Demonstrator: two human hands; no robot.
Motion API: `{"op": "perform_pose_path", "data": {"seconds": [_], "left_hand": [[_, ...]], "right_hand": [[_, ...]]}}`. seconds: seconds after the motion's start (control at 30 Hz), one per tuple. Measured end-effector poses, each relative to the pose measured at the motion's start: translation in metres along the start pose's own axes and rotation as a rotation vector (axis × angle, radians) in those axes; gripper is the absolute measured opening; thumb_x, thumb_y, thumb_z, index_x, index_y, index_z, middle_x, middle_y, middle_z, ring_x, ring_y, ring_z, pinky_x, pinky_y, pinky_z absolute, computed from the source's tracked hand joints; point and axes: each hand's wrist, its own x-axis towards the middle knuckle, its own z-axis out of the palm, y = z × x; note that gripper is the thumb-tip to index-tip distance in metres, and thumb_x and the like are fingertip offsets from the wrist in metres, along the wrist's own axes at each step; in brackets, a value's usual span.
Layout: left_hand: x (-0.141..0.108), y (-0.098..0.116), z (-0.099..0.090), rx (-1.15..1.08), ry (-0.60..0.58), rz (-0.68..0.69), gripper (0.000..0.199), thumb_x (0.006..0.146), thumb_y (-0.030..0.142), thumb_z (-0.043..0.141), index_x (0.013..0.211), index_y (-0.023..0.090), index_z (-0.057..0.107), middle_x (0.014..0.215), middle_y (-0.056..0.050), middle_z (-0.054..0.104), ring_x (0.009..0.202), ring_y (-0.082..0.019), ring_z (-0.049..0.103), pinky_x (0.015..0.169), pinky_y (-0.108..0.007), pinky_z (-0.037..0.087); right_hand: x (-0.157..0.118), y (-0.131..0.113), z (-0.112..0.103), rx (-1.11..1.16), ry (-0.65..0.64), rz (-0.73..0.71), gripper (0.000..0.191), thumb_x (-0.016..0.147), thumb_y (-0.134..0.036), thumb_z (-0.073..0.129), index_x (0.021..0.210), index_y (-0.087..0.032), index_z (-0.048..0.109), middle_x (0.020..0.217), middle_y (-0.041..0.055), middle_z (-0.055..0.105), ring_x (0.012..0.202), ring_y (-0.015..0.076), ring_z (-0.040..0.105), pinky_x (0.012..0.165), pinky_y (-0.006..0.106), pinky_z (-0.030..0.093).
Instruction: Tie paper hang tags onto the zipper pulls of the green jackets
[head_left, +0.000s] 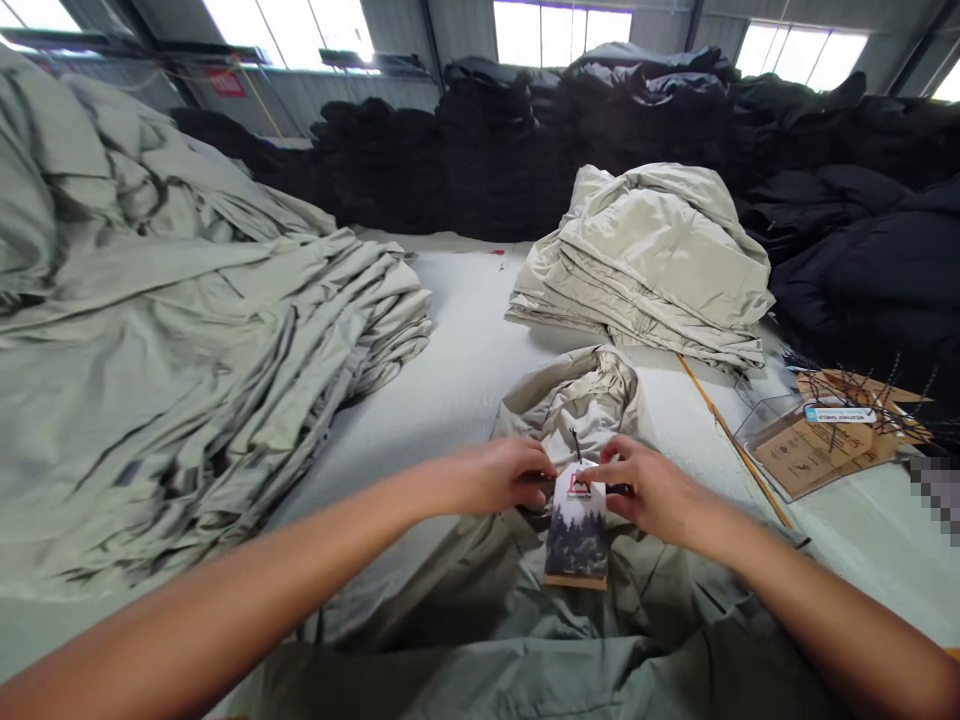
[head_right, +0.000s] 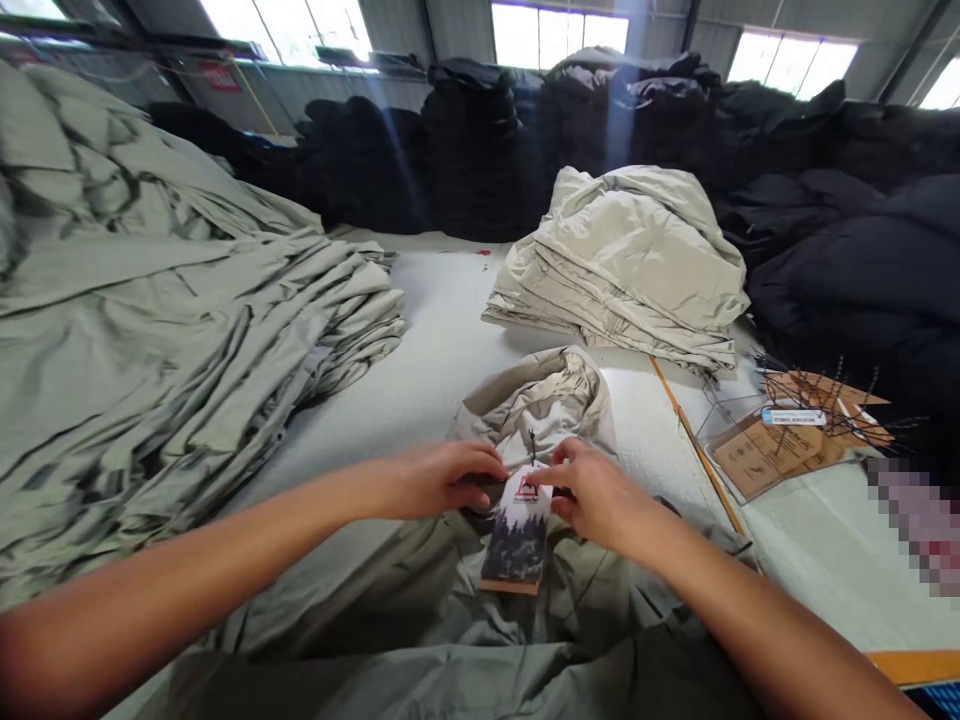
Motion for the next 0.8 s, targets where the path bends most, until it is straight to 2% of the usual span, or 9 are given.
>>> {"op": "perform_pose_path", "data": {"seconds": [0.1, 0.17, 0.23, 0.3, 0.37, 0.47, 0.53, 0.7, 0.8], "left_hand": [[-0.009, -0.001, 0.015, 0.042, 0.081, -0.052, 0.030, 0.073, 0.025, 0.074, 0.102, 0.019, 0.070, 0.103, -0.008, 0.066, 0.093, -0.023, 0.061, 0.080, -0.029, 0.046], [-0.011, -0.002, 0.025, 0.054, 0.134, -0.048, 0.030, 0.072, 0.023, 0.075, 0.100, 0.018, 0.070, 0.104, -0.009, 0.066, 0.098, -0.024, 0.061, 0.084, -0.031, 0.046], [-0.012, -0.003, 0.032, 0.064, 0.182, -0.038, 0.028, 0.073, 0.020, 0.074, 0.101, 0.018, 0.069, 0.107, -0.009, 0.065, 0.103, -0.025, 0.059, 0.089, -0.033, 0.046], [-0.013, -0.004, 0.037, 0.088, 0.207, -0.041, 0.029, 0.073, 0.017, 0.073, 0.101, 0.019, 0.068, 0.110, -0.008, 0.065, 0.106, -0.026, 0.058, 0.092, -0.034, 0.045], [-0.013, -0.003, 0.039, 0.127, 0.208, -0.054, 0.031, 0.072, 0.015, 0.073, 0.102, 0.019, 0.067, 0.111, -0.008, 0.065, 0.109, -0.026, 0.057, 0.095, -0.036, 0.044], [-0.014, -0.003, 0.041, 0.182, 0.191, -0.057, 0.033, 0.070, 0.012, 0.073, 0.101, 0.018, 0.066, 0.111, -0.008, 0.065, 0.109, -0.025, 0.056, 0.098, -0.038, 0.043], [-0.014, -0.003, 0.042, 0.201, 0.201, -0.052, 0.032, 0.070, 0.010, 0.072, 0.101, 0.017, 0.066, 0.111, -0.008, 0.065, 0.109, -0.025, 0.056, 0.098, -0.037, 0.043], [-0.016, -0.002, 0.045, 0.224, 0.209, -0.061, 0.034, 0.069, 0.008, 0.072, 0.101, 0.017, 0.066, 0.111, -0.008, 0.064, 0.109, -0.025, 0.056, 0.097, -0.037, 0.044], [-0.017, -0.002, 0.046, 0.234, 0.224, -0.056, 0.033, 0.069, 0.009, 0.072, 0.101, 0.017, 0.066, 0.111, -0.009, 0.064, 0.107, -0.025, 0.056, 0.096, -0.037, 0.045]], "right_hand": [[0.000, -0.006, -0.008, 0.275, -0.075, 0.052, 0.041, 0.077, -0.007, 0.060, 0.112, -0.025, 0.072, 0.086, 0.0035, 0.065, 0.068, 0.0135, 0.058, 0.062, 0.024, 0.049], [0.001, -0.011, -0.016, 0.520, -0.191, 0.113, 0.030, 0.083, -0.018, 0.058, 0.110, -0.022, 0.071, 0.080, 0.0013, 0.066, 0.065, 0.0121, 0.057, 0.057, 0.022, 0.047], [0.004, -0.014, -0.020, 0.665, -0.233, 0.223, 0.024, 0.087, -0.033, 0.057, 0.100, -0.020, 0.072, 0.077, 0.0002, 0.065, 0.064, 0.0115, 0.057, 0.056, 0.022, 0.048], [0.008, -0.015, -0.020, 0.685, -0.203, 0.353, 0.029, 0.086, -0.043, 0.058, 0.083, -0.017, 0.070, 0.070, -0.0002, 0.063, 0.062, 0.0116, 0.056, 0.055, 0.022, 0.049], [0.012, -0.014, -0.015, 0.596, -0.146, 0.439, 0.030, 0.085, -0.041, 0.060, 0.070, -0.016, 0.065, 0.061, -0.0013, 0.060, 0.056, 0.0108, 0.054, 0.051, 0.021, 0.046], [0.016, -0.014, -0.008, 0.361, -0.042, 0.450, 0.018, 0.085, -0.027, 0.062, 0.070, -0.017, 0.060, 0.053, -0.0038, 0.055, 0.051, 0.0091, 0.050, 0.047, 0.018, 0.039], [0.018, -0.014, -0.003, 0.302, -0.010, 0.475, 0.010, 0.084, -0.021, 0.063, 0.075, -0.018, 0.057, 0.054, -0.0050, 0.055, 0.050, 0.0087, 0.050, 0.047, 0.018, 0.038], [0.022, -0.012, 0.002, 0.527, -0.031, 0.666, 0.021, 0.075, -0.020, 0.072, 0.080, -0.019, 0.052, 0.056, -0.0073, 0.056, 0.048, 0.0090, 0.051, 0.046, 0.019, 0.040], [0.022, -0.010, 0.000, 0.624, 0.001, 0.653, 0.020, 0.077, -0.028, 0.072, 0.074, -0.017, 0.056, 0.054, -0.0065, 0.055, 0.050, 0.0076, 0.048, 0.045, 0.018, 0.034]]}}
